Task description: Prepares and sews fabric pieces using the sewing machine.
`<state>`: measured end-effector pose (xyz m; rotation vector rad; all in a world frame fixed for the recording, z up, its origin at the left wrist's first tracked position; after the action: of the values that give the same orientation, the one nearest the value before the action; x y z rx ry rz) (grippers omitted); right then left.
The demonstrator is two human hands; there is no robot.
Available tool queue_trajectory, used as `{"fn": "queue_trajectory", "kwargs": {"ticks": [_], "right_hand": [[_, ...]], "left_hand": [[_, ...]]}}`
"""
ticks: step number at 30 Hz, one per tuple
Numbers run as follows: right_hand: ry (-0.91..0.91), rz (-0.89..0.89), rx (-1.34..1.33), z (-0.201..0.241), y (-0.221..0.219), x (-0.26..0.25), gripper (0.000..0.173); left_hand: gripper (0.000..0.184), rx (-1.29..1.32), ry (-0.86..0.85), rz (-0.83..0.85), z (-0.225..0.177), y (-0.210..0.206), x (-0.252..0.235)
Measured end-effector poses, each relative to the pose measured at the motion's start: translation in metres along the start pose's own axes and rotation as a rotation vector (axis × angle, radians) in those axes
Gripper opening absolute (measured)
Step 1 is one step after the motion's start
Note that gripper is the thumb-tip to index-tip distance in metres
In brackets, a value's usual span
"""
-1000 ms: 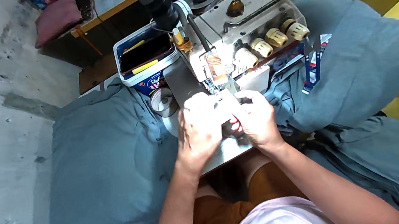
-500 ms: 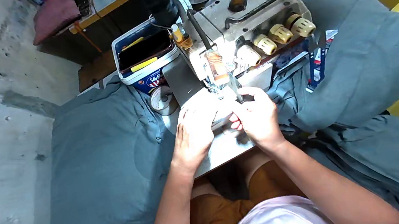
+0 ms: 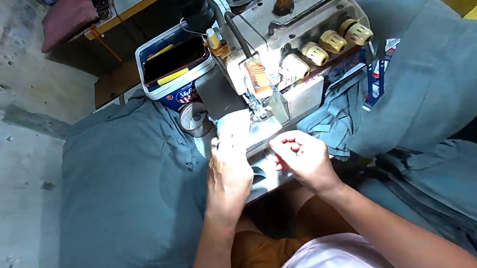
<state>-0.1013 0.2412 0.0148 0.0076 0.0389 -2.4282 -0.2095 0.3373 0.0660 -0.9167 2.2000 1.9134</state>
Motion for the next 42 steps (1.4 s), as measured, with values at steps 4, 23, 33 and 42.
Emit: {"fn": "queue_trajectory", "kwargs": {"ticks": [4, 23, 33, 42], "right_hand": [[-0.091, 0.089, 0.030, -0.004, -0.007, -0.003, 0.011], [0.018, 0.110, 0.258, 0.015, 0.037, -0.036, 0.020], [0.247, 0.671, 0.361, 0.017, -0.147, 0.053, 0.031], [0.277, 0.655, 0.992, -0.007, -0.278, -0.005, 0.039]], "left_hand": [[0.024, 0.009, 0.046, -0.059, -0.032, 0.019, 0.014], [0.022, 0.479, 0.011, 0.139, 0.003, 0.000, 0.045], [0.056, -0.270, 0.533, 0.413, 0.208, 0.016, 0.063], [0.042, -0.218, 0.360, 0.098, 0.252, 0.143, 0.127]]}}
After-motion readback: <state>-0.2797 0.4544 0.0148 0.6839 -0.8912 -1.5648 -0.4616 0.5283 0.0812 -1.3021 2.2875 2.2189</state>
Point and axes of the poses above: each hand's wrist, its own x-axis away from the middle knuckle, its own y-axis out of the back of the hand, z = x × y, the point moved 8 cm from there along -x, towards the middle knuckle, and after that the axes turned 9 degrees about -y, right-handed, at the moved point
